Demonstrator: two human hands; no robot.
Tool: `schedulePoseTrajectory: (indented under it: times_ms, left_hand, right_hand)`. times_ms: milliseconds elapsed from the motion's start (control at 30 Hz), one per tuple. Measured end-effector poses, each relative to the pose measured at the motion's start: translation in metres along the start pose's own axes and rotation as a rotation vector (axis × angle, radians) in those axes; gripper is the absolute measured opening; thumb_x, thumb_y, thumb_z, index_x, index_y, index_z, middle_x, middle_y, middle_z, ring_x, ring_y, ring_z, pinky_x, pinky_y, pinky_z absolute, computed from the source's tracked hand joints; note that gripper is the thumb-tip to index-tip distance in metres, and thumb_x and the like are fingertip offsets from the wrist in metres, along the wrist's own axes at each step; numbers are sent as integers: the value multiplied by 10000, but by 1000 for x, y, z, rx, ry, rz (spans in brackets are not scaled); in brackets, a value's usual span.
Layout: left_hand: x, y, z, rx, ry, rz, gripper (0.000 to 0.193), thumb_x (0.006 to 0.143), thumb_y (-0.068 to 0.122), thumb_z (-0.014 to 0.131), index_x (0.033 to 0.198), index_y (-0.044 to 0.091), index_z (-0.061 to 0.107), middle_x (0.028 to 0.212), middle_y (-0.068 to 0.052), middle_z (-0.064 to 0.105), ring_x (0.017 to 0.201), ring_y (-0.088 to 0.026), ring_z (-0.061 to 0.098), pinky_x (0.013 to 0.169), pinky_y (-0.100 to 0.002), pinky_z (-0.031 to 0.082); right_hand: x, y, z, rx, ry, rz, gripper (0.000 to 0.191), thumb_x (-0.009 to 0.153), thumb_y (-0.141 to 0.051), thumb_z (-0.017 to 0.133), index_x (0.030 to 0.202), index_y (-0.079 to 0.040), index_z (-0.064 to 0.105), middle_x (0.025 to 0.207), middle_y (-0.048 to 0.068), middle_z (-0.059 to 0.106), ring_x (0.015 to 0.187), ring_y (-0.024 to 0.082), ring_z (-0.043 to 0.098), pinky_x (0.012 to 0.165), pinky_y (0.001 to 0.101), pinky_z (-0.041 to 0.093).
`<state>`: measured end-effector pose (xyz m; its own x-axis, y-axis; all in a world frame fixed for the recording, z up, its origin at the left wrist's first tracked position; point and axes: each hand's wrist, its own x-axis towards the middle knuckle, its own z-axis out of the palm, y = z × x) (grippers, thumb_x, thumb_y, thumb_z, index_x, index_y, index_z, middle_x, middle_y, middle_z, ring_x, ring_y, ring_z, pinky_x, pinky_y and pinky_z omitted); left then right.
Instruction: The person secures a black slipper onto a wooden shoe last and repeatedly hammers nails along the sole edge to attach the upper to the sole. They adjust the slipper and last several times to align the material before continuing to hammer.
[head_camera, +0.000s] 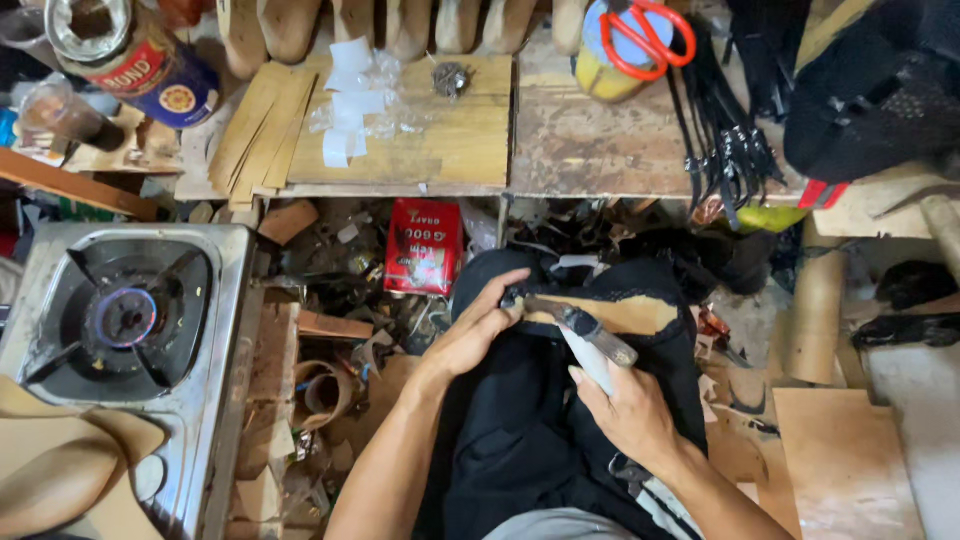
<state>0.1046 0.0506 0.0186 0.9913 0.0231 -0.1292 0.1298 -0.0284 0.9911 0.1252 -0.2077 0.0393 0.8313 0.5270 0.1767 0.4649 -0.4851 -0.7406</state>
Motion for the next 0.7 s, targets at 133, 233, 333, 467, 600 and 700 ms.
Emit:
schedulePoseTrajectory:
  times_ms: [133, 233, 333, 467, 600, 700]
  left_hand:
    - [13, 9, 22, 106, 197, 61, 417, 1074, 250, 561, 1448, 67, 568, 1400, -101, 623, 1312, -153, 550, 1102, -299, 402]
    - [19, 17, 43, 162, 301, -22, 509, 891, 262, 751, 1321, 44, 586, 1078, -113, 707, 1005, -158, 639, 893, -300, 507]
    - [14, 25, 55, 126, 328, -1, 468, 887, 242, 747, 1281, 29, 611, 992, -97, 697, 913, -163, 626, 836, -303, 521]
    - [4, 28, 60, 183, 328, -90, 460, 873, 224, 744, 1274, 32, 625, 973, -89, 652, 803, -157, 552, 715, -307, 472]
    - [4, 21, 56, 101, 302, -31, 449, 890, 214, 735, 1271, 15, 605, 1032, -61, 650, 891, -107, 583, 779, -265, 498]
    - [0, 13, 52, 28, 291, -33, 442, 901, 208, 728, 1272, 8, 595, 1035, -58, 661, 922, -105, 591, 808, -267, 506]
  right_hand:
    - [-23, 5, -39, 204, 51, 234, 319, 856, -206, 731, 1098, -11, 658, 802, 190, 738, 680, 282, 740, 627, 390, 568]
    - [-43, 13, -54, 386, 185, 55, 148, 966, -183, 652, 1025, -48, 651, 807, 110, 705, 700, 216, 680, 674, 345, 556]
    - [-44, 20, -51, 138, 179, -38, 102, 960, -187, 663, 970, -86, 671, 794, 79, 697, 685, 224, 700, 661, 338, 548]
    - [-45, 18, -59, 58, 89, 77, 273, 882, -128, 707, 1085, 44, 646, 860, 154, 686, 744, 255, 662, 665, 375, 518]
    - [-68, 15, -77, 262, 279, 46, 99, 959, -151, 607, 918, -100, 682, 693, 59, 648, 482, 141, 529, 537, 306, 437]
    - [-72, 27, -64, 420, 485, -68, 275, 1125, -228, 550, 1290, -54, 416, 863, 17, 637, 726, 95, 634, 670, 254, 531]
